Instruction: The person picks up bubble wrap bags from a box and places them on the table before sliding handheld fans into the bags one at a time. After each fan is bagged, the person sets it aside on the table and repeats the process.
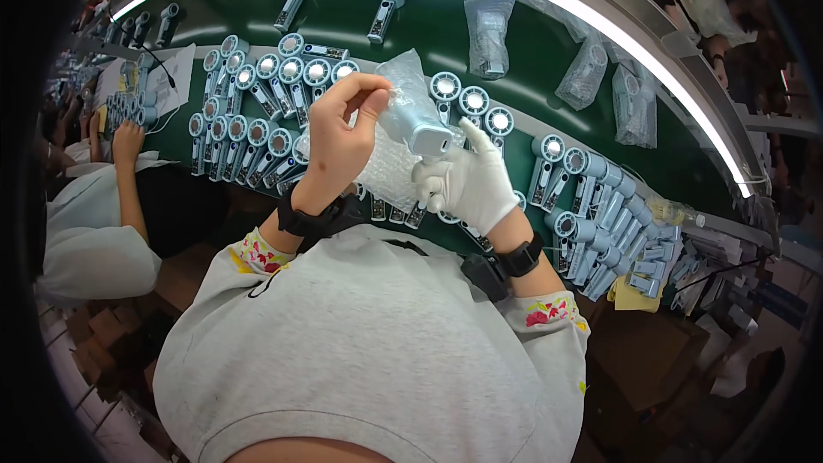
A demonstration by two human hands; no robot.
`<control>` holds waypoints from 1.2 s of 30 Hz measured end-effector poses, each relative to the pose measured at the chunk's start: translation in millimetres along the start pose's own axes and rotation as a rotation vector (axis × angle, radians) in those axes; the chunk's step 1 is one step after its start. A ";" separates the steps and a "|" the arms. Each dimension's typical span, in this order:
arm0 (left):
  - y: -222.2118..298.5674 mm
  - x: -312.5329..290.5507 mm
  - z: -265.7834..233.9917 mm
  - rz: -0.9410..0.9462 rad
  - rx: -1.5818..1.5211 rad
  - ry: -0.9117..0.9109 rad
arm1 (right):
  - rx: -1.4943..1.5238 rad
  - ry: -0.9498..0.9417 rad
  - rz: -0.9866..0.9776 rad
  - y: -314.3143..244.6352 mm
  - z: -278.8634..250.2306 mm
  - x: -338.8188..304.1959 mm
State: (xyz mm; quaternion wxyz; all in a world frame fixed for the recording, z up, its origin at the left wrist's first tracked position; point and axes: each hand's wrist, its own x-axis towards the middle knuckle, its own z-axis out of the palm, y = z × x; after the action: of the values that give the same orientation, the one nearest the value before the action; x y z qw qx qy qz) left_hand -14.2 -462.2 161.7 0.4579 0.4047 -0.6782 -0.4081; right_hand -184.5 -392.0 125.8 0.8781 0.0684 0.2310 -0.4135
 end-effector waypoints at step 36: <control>-147.5 -81.0 9.5 0.055 0.575 -0.420 | -0.823 0.286 -0.460 -83.7 7.5 46.9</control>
State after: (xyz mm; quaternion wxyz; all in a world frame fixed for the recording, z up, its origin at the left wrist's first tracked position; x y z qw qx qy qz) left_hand 23.1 -435.8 -0.5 0.1866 0.4058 -0.8554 -0.2623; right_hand -219.4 -481.2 116.7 0.6777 -0.2809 0.5027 -0.4573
